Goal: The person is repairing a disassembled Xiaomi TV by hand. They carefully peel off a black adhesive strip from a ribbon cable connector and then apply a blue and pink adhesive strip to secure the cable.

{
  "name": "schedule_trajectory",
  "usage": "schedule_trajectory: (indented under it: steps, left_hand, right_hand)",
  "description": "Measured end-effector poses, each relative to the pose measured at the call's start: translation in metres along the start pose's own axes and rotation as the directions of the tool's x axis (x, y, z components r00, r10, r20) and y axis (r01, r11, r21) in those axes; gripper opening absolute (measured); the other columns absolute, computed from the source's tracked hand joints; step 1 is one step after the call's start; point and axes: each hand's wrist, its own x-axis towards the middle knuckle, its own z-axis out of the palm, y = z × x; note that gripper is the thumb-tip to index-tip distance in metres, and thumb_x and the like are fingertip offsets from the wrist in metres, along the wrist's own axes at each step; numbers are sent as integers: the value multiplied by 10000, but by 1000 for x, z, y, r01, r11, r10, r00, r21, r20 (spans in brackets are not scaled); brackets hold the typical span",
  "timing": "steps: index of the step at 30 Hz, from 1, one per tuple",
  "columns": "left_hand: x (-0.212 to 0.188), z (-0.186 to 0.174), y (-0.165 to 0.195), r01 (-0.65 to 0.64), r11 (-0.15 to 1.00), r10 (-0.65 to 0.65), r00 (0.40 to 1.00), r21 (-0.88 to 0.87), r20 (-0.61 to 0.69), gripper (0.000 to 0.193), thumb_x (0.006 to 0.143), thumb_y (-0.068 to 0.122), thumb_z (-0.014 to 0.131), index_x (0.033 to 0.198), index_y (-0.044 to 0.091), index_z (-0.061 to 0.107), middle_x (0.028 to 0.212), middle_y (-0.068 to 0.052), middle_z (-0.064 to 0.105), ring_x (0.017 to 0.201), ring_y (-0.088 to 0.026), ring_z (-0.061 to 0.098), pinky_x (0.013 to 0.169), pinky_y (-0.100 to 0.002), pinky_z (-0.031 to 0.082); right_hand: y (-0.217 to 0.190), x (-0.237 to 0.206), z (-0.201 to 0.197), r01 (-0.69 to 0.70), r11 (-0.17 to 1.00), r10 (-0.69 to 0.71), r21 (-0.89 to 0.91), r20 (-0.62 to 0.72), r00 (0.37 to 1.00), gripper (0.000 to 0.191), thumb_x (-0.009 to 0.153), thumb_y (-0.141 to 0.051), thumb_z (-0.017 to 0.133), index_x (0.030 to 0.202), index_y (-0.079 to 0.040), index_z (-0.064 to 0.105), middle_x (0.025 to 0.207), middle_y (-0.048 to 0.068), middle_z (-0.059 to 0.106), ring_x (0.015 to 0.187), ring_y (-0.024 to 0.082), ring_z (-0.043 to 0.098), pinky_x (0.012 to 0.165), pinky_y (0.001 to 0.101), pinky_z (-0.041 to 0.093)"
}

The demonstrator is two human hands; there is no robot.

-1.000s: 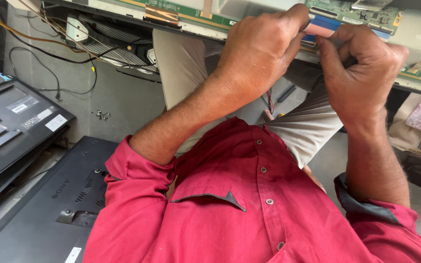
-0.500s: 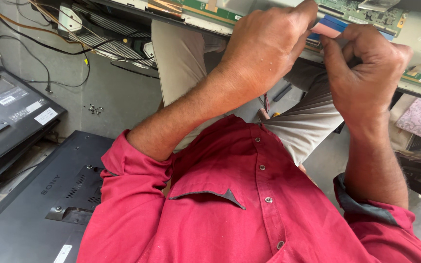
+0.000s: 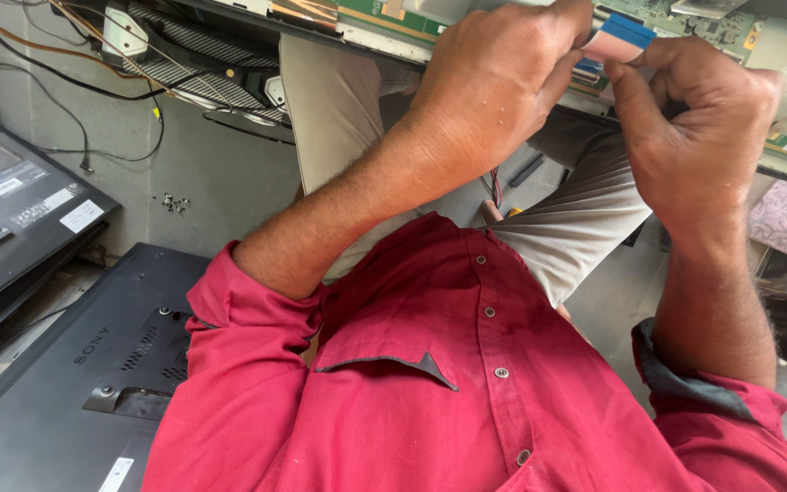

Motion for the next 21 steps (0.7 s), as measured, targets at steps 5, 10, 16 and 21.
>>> schedule_trajectory:
  steps: [5, 10, 16, 21]
  left_hand:
    - [0, -1, 0, -15, 1000, 15, 1000, -12, -12, 148, 983, 155, 675, 1091, 67, 625, 892, -146, 734, 828, -384, 721, 692, -516, 551]
    - [0, 0, 0, 20, 1000, -20, 1000, -6, 24, 128, 992, 153, 667, 1065, 57, 622, 825, -147, 724, 789, -392, 716, 660, -530, 534]
    - [-1, -7, 2, 41, 999, -40, 997, -12, 62, 116, 1000, 164, 660, 1038, 62, 619, 788, -136, 724, 774, -395, 710, 651, -541, 515]
    - [4, -17, 2, 45, 998, -40, 994, -49, 100, 70, 985, 149, 665, 989, 80, 677, 775, -139, 718, 764, -385, 709, 656, -520, 523]
  right_hand:
    - [-1, 0, 0, -37, 999, 37, -22, -6, 999, 54, 1102, 18, 802, 1086, 51, 762, 653, 45, 512, 537, 77, 410, 526, 249, 312]
    - [3, -2, 3, -48, 999, 49, 13, -15, 999, 112, 1111, 12, 801, 1026, 58, 744, 635, 31, 540, 546, 62, 437, 537, 241, 332]
    - [5, -1, 10, 41, 999, -40, 25, -40, 998, 84, 1075, 56, 768, 1006, 59, 721, 685, 21, 579, 586, 38, 487, 557, 225, 372]
    - [-4, 2, 11, -72, 997, 74, 38, -31, 997, 13, 1031, 22, 754, 1031, 32, 745, 640, 28, 549, 568, 68, 446, 544, 272, 340]
